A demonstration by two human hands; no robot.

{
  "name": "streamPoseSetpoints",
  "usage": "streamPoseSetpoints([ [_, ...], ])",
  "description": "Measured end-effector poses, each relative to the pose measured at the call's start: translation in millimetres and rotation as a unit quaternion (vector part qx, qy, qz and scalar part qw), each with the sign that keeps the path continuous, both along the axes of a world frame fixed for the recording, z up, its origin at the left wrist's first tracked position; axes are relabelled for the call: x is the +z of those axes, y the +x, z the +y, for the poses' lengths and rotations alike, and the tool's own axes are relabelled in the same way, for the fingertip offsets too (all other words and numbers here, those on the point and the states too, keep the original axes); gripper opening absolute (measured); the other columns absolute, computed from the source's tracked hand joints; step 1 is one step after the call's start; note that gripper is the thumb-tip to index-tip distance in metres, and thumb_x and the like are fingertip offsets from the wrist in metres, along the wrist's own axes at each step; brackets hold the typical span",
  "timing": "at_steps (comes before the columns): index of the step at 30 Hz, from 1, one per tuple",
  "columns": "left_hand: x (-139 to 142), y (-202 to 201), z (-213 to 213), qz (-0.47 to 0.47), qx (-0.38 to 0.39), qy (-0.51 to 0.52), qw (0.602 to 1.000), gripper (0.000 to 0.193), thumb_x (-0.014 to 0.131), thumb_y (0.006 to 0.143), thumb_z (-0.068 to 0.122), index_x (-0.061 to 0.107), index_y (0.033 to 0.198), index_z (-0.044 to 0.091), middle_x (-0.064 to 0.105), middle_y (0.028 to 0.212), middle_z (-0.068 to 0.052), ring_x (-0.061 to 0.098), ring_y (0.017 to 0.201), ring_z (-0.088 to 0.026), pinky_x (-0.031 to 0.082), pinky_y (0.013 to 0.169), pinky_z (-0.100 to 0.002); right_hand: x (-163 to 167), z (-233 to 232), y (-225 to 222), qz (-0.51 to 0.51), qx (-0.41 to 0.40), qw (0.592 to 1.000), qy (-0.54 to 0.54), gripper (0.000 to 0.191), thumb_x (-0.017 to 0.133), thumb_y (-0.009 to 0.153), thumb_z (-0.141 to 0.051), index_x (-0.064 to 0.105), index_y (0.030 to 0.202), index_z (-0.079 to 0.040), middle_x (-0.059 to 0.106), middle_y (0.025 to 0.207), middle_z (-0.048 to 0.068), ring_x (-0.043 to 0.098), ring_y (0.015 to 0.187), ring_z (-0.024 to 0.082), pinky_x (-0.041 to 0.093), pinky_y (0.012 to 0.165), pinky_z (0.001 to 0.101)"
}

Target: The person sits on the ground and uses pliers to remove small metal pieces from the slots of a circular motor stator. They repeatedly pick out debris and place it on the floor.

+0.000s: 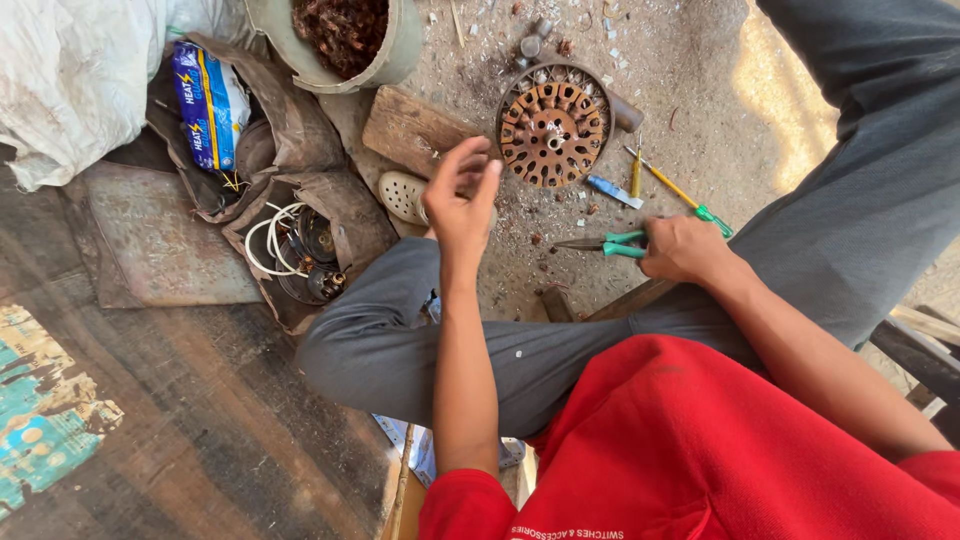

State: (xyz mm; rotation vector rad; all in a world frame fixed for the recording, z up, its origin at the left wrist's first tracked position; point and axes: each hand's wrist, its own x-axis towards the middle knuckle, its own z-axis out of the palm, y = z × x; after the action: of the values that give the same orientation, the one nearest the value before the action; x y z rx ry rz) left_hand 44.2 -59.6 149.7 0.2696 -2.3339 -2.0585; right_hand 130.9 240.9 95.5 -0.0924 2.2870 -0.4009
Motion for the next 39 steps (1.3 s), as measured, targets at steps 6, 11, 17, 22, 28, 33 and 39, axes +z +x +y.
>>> streamPoseSetpoints([
  [6,-9,-6,56,0.120,-0.053,-0.180,0.975,0.041,0.084,0.085,0.012,0.070,0.121,0.001,0.074,0.118,-0.014,0.071,0.108,-0.026,0.058,0.090,-0.036,27,7,25,-0.090,-0.185,0.930,-0.305,0.030,0.069,0.092,-0.028,0.070,0.112,-0.007,0.076,0.095,0.009,0.070,0.092,0.023,0.052,0.083,0.0387],
  [11,-11,-13,77,0.138,-0.048,-0.225,0.963,0.024,0.081,0.091,0.013,0.073,0.112,0.002,0.077,0.108,-0.015,0.078,0.099,-0.029,0.061,0.085,-0.036,53,17,14,-0.089,-0.374,0.870,-0.308,0.032,0.061,0.095,-0.012,0.063,0.127,-0.004,0.075,0.105,0.010,0.066,0.090,0.019,0.053,0.070,0.0332],
  [17,-11,-13,69,0.127,-0.068,-0.223,0.964,0.021,0.075,0.096,0.011,0.073,0.114,0.001,0.078,0.103,-0.015,0.079,0.092,-0.027,0.061,0.076,-0.035,54,20,11,-0.096,-0.451,0.786,-0.413,0.040,0.050,0.093,0.006,0.053,0.133,0.000,0.066,0.126,0.011,0.067,0.113,0.021,0.063,0.081,0.0381],
  [22,-18,-16,74,0.027,-0.104,-0.192,0.976,0.024,0.072,0.096,0.013,0.074,0.118,0.005,0.079,0.105,-0.012,0.080,0.087,-0.021,0.064,0.065,-0.031,43,20,11,-0.110,-0.433,0.781,-0.435,0.042,0.051,0.091,0.009,0.053,0.131,0.001,0.062,0.133,0.013,0.065,0.119,0.023,0.064,0.089,0.0407],
  [28,-12,-24,59,0.034,-0.152,-0.150,0.976,0.028,0.075,0.091,0.003,0.074,0.119,0.003,0.078,0.116,-0.015,0.078,0.108,-0.023,0.060,0.094,-0.033,41,12,6,-0.120,-0.326,0.868,-0.354,0.033,0.060,0.096,-0.004,0.060,0.129,-0.005,0.064,0.106,0.009,0.063,0.091,0.017,0.060,0.078,0.0362],
  [33,-19,-37,41,0.044,-0.166,-0.010,0.985,0.038,0.063,0.091,0.000,0.071,0.128,0.001,0.072,0.132,-0.018,0.065,0.130,-0.028,0.047,0.117,-0.040,42,4,-7,-0.075,-0.200,0.941,-0.261,0.024,0.062,0.099,-0.022,0.062,0.110,-0.001,0.066,0.085,0.015,0.065,0.080,0.027,0.053,0.075,0.0429],
  [39,-67,-64,40,0.035,-0.031,-0.094,0.994,0.037,0.065,0.098,0.019,0.069,0.131,0.002,0.073,0.131,-0.016,0.068,0.128,-0.029,0.050,0.115,-0.043,47,-9,-21,0.012,-0.134,0.977,-0.168,0.023,0.064,0.093,-0.025,0.065,0.107,-0.006,0.069,0.094,0.022,0.066,0.093,0.041,0.049,0.079,0.0524],
])
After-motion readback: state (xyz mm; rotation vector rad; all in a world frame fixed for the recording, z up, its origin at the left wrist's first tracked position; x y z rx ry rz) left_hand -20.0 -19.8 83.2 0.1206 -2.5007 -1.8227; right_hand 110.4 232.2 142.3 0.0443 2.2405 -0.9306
